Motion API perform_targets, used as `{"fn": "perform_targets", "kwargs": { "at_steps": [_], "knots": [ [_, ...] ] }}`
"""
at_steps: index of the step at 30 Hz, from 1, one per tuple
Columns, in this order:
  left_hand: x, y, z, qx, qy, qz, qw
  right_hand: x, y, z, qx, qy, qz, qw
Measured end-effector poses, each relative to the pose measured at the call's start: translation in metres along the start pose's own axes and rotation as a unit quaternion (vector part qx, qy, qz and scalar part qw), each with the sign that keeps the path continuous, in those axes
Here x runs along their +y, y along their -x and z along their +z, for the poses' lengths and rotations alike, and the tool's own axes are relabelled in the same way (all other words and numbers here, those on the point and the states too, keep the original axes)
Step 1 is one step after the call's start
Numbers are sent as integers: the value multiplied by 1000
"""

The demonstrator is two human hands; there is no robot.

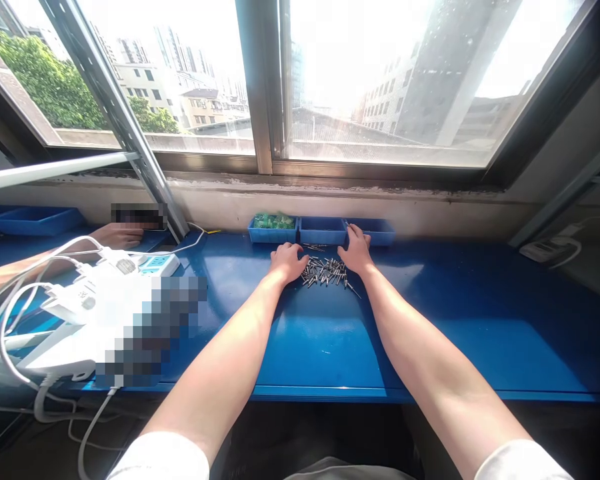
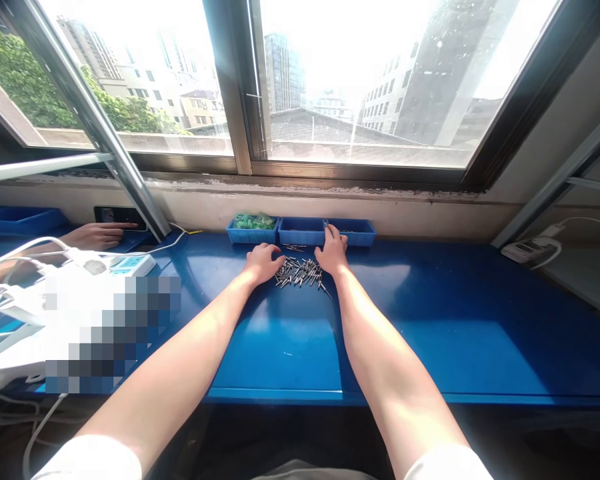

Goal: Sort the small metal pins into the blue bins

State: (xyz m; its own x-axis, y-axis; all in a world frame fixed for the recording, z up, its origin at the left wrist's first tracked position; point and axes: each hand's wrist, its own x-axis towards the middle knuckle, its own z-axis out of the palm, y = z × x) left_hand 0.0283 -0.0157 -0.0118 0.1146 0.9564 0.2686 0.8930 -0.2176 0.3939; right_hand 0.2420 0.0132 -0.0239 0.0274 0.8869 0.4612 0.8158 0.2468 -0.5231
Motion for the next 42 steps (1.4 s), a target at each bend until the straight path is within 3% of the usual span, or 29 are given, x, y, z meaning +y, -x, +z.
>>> {"fn": "perform_targets", "kwargs": {
  "at_steps": [9, 11, 17, 25, 32, 42],
  "knots": [
    [6, 2, -5, -12, 4, -10, 1000, 0, 1, 5, -86, -18, 1, 996],
    [6, 2, -5, -15, 4, -9, 1000, 0, 2, 5, -73, -29, -5, 997],
    [4, 1, -3, -4, 11, 2, 1000, -12, 8, 0, 36, -54, -39, 997],
    [3, 0, 0, 4, 14, 7, 1000, -21, 14, 7, -112, -6, -68, 991],
    [3, 1, -1, -5, 13, 8, 1000, -27, 16, 6, -135, 8, -108, 985],
    [4, 0, 3, -7, 4, 14, 1000, -43, 18, 4, -146, 21, -98, 984]
  ]
}}
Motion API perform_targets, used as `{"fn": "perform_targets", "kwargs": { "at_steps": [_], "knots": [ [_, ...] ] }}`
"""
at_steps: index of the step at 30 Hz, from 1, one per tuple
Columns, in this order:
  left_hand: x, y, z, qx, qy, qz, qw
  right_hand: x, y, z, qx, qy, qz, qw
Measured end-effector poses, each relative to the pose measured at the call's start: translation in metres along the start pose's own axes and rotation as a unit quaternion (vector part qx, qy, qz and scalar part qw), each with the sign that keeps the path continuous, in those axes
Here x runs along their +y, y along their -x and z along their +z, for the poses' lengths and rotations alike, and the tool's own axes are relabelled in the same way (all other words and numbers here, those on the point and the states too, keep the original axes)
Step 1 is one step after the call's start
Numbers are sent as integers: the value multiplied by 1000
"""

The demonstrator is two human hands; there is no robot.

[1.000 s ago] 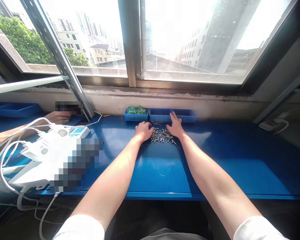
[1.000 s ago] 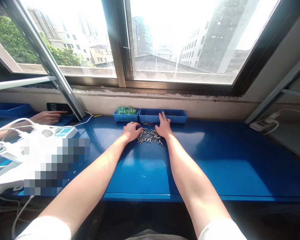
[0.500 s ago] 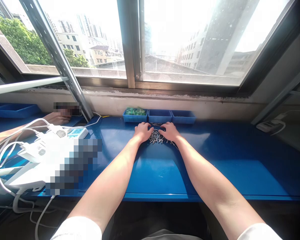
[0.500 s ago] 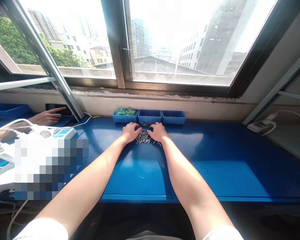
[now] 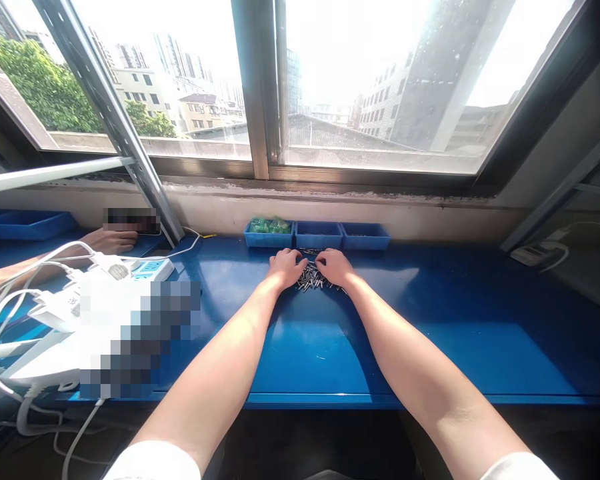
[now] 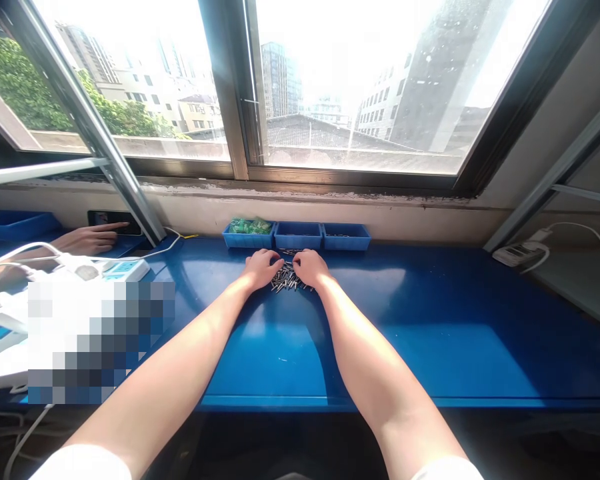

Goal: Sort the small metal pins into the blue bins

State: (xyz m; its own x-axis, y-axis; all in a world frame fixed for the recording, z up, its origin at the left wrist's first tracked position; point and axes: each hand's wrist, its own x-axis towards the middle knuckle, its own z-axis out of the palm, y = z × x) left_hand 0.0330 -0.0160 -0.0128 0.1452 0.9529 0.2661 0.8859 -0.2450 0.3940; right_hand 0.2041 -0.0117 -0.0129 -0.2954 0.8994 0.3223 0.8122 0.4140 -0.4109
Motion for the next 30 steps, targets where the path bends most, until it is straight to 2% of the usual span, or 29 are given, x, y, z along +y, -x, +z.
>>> {"fn": "perform_targets", "kwargs": {
  "at_steps": [7, 16, 22, 30],
  "knots": [
    [0, 0, 0, 0, 3, 4, 1000, 1, 0, 2, 28, -16, 41, 999],
    [0, 0, 2, -2, -5, 12, 1000, 0, -1, 3, 16, -2, 22, 1000],
    [1, 1, 2, -5, -5, 9, 1000, -1, 0, 3, 56, -12, 0, 998],
    [1, 1, -1, 15, 10, 9, 1000, 1, 2, 3, 119, -143, -1, 983]
  ]
}}
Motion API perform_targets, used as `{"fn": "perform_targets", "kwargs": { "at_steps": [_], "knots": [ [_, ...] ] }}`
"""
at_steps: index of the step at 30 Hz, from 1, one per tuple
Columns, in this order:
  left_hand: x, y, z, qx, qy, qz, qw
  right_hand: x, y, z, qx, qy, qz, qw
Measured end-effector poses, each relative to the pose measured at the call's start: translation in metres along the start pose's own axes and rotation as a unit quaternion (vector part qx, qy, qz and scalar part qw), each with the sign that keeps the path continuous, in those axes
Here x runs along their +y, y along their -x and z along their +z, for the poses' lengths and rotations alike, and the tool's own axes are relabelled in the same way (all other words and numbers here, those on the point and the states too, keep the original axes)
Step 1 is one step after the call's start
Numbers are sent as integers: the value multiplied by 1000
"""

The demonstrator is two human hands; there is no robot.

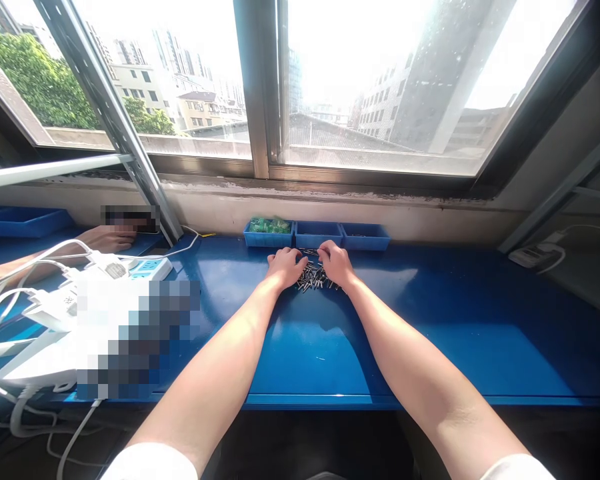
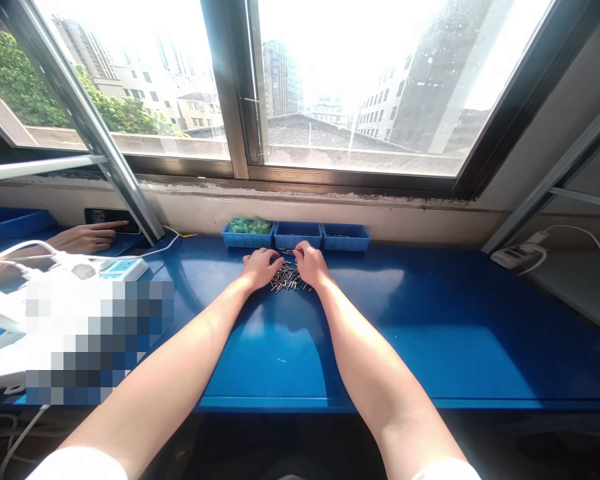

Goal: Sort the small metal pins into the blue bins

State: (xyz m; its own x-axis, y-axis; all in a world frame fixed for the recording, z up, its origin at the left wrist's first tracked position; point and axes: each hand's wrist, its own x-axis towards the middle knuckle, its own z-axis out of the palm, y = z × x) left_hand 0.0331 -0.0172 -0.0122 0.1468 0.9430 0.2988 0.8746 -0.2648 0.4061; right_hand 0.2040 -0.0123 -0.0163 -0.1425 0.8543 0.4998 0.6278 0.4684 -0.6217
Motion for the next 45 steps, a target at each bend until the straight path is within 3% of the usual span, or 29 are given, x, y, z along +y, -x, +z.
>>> {"fn": "perform_targets", "kwargs": {
  "at_steps": [5, 10, 20, 28, 45],
  "knots": [
    [3, 3, -2, 52, 34, 62, 996, -1, -1, 0, -17, -87, 12, 996],
    [9, 5, -3, 41, 50, 140, 988, -3, -3, 1, -13, -143, 32, 989],
    [14, 7, -9, 54, 84, 128, 987, -18, -1, -1, -37, -161, 14, 986],
    [9, 4, -9, 90, 65, 100, 989, -11, -1, 1, -15, -123, -21, 992],
    [15, 8, -13, 61, 60, 92, 992, -15, 0, -3, -22, -64, 3, 998]
  ]
}}
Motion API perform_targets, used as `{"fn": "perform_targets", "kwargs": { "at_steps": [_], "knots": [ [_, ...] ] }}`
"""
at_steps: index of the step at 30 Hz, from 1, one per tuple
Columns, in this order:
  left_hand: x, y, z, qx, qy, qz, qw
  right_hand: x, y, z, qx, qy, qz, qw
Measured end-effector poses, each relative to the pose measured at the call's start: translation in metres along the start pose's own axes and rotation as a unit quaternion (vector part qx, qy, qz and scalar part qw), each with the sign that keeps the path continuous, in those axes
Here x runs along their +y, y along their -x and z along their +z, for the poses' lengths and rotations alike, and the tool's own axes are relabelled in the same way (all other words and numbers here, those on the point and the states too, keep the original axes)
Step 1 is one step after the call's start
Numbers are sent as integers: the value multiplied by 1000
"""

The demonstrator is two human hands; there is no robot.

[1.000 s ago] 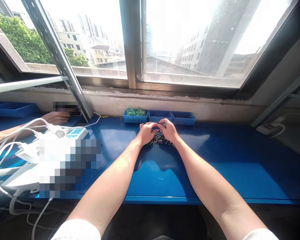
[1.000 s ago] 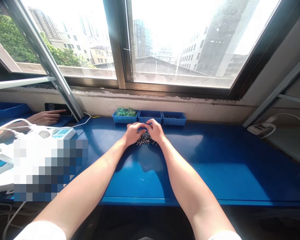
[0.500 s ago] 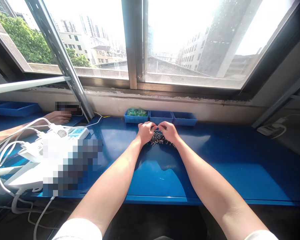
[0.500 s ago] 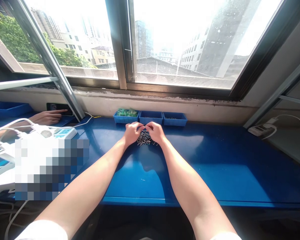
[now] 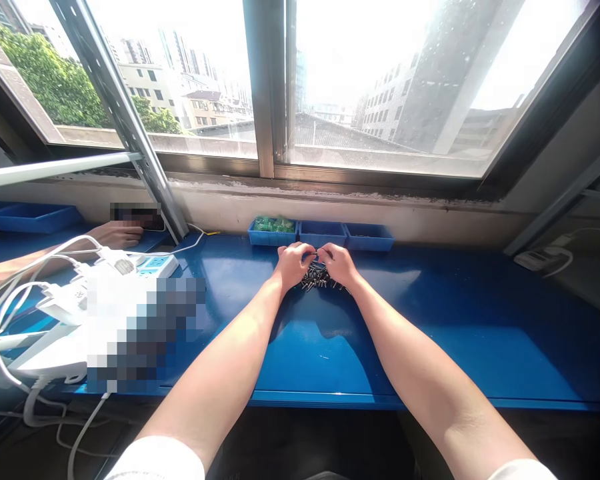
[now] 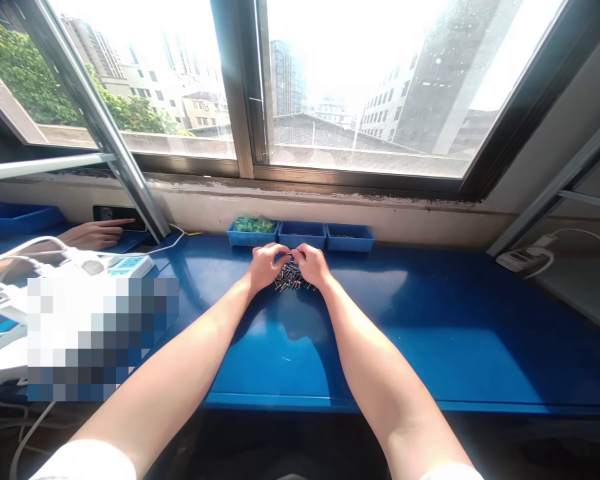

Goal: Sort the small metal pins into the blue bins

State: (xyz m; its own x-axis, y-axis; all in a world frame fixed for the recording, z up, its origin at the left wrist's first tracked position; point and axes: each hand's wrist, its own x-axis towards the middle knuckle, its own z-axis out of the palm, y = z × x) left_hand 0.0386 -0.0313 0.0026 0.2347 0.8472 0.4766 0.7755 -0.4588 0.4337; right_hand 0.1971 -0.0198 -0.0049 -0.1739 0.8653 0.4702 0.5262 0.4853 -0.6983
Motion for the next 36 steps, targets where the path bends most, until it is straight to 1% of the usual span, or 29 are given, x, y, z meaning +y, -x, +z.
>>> {"fn": "perform_targets", "kwargs": {
  "at_steps": [7, 13, 17, 22, 27, 30, 36],
  "knots": [
    [0, 0, 1, 16, -1, 13, 1000, -2, 1, -1, -6, 6, -7, 1000],
    [1, 0, 0, 10, -7, 4, 1000, 1, 1, 1, -2, 6, -9, 1000],
    [0, 0, 0, 17, -9, -8, 1000, 2, 0, 3, 7, -43, -19, 999],
    [-2, 0, 2, 13, -7, -18, 1000, -3, 1, 1, 19, -90, -46, 995],
    [-3, 0, 2, 15, -3, -14, 1000, -5, 4, -3, 6, -119, -27, 992],
    [-4, -1, 3, 5, -6, -23, 1000, -3, 3, -4, 3, -124, -22, 992],
    [-7, -1, 7, 10, -20, -28, 999, 3, 2, -2, 23, -114, -23, 993]
  ]
}}
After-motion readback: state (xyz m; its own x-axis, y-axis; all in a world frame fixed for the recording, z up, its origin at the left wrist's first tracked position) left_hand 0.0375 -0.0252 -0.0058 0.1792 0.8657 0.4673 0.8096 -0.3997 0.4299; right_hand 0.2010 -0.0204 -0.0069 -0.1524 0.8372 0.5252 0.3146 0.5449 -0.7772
